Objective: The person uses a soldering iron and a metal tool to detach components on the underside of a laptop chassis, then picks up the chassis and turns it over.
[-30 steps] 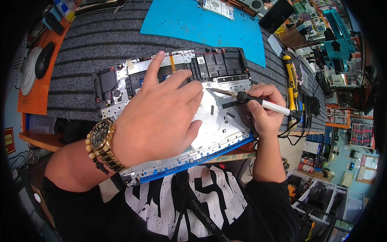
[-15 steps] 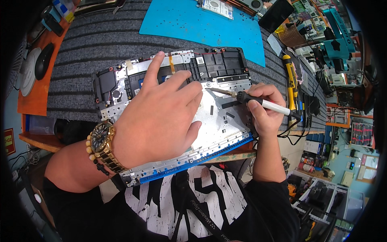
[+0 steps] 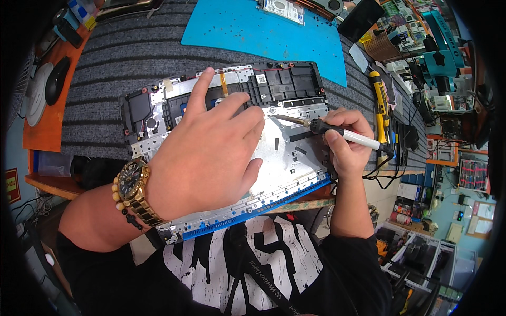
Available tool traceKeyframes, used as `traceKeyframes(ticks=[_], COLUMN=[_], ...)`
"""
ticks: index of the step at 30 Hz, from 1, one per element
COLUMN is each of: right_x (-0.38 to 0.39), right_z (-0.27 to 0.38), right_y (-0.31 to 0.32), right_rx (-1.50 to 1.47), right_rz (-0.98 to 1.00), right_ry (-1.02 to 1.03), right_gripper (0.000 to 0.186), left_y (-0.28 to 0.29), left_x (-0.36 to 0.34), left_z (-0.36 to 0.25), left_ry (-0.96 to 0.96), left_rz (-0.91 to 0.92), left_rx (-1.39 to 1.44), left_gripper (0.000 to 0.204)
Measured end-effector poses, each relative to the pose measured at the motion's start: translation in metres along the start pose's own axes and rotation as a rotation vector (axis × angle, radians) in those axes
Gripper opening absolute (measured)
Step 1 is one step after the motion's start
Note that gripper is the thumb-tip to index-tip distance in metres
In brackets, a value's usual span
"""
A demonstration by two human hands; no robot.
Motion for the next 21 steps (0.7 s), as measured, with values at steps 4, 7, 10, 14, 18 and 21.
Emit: traceKeyframes(ticks=[4,7,10,14,18,21], right_x=[0.000,0.001,0.001,0.000,-0.002,0.001], right_z=[0.003,0.003,0.002,0.001,0.007,0.022], right_y=[-0.002,-0.002,-0.001,0.002,-0.002,-0.006], right_rx=[0.021,0.031,0.040,0.009,-0.115,0.092], right_rz=[0.007,-0.006,0.000,0.011,-0.024,-0.061], right_ry=[-0.003,-0.013,-0.005,0.012,0.165,0.253], right_gripper=[0.021,0.020,0.020,0.020,0.025,0.033], left_y=[0.001,0.000,0.000,0.002,0.001,0.000], left_x=[0.000,0.000,-0.001,-0.001,-0.001,0.000], left_z=[0.000,-0.001,-0.001,-0.002,-0.002,-0.002], left_ry=[0.002,0.000,-0.003,-0.004,-0.011,-0.015], left_rz=[0.016,0.007,0.002,0.021,0.017,-0.001], left_rx=[-0.003,-0.009,-0.009,-0.006,-0.003,0.001], left_gripper=[0.059,0.059,0.060,0.061,0.061,0.061])
Point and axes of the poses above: each hand's wrist, its own x-axis away from the middle knuckle, its own y-axis out of the back of the hand, z = x × y, the point moved 2 cm from there along -x, towards the middle knuckle, and after that the axes turned 15 degrees about -y, right-handed, at the moved point
